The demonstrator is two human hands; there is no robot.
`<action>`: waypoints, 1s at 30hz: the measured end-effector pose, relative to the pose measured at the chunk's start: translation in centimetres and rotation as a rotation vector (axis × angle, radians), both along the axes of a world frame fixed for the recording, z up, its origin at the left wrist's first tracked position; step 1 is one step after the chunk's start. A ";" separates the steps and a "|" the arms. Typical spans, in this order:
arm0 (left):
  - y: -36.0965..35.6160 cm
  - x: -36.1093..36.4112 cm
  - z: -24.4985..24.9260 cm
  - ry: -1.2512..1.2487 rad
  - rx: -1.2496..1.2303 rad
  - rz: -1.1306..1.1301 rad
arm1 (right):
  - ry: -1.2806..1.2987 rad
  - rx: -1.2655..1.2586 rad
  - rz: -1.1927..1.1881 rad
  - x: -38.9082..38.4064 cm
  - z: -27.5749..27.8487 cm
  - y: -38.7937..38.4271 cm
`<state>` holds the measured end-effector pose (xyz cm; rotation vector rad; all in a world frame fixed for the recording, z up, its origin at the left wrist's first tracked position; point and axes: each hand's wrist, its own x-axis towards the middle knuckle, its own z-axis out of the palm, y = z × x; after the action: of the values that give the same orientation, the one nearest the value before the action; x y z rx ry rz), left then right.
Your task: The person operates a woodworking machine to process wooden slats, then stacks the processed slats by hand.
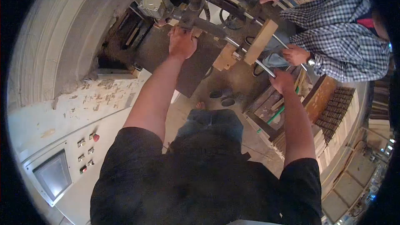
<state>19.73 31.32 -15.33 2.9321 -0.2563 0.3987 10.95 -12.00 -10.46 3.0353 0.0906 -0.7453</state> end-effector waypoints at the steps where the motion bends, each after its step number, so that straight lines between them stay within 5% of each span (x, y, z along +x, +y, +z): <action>1: 0.1 0.2 0.6 -0.007 0.005 -0.017 | -0.007 0.005 -0.017 -0.2 0.3 0.3; 7: 2.7 -0.8 3.6 0.235 0.182 -0.211 | -0.033 0.002 -0.062 -0.3 0.1 0.5; 9: 3.7 -1.5 0.2 0.104 0.081 -0.284 | -0.032 0.007 -0.048 -0.2 0.3 0.1; 16: 3.2 -12.3 3.3 0.112 -0.144 -0.381 | -0.058 0.027 0.026 -0.3 0.8 0.0; 22: -10.7 -7.5 7.6 0.064 -0.571 -0.585 | -0.026 0.045 0.039 0.0 0.1 -0.2; 26: -20.7 -1.5 9.0 0.375 -0.353 -0.421 | 0.007 0.068 0.018 0.2 1.5 0.1; 30: -23.2 0.9 6.3 0.546 -0.333 -0.175 | -0.001 0.067 0.058 0.3 -0.4 -0.8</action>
<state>20.65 8.13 -8.98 2.5370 -0.3247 -0.3506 11.25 -12.82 -10.88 3.0813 0.2065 -0.7517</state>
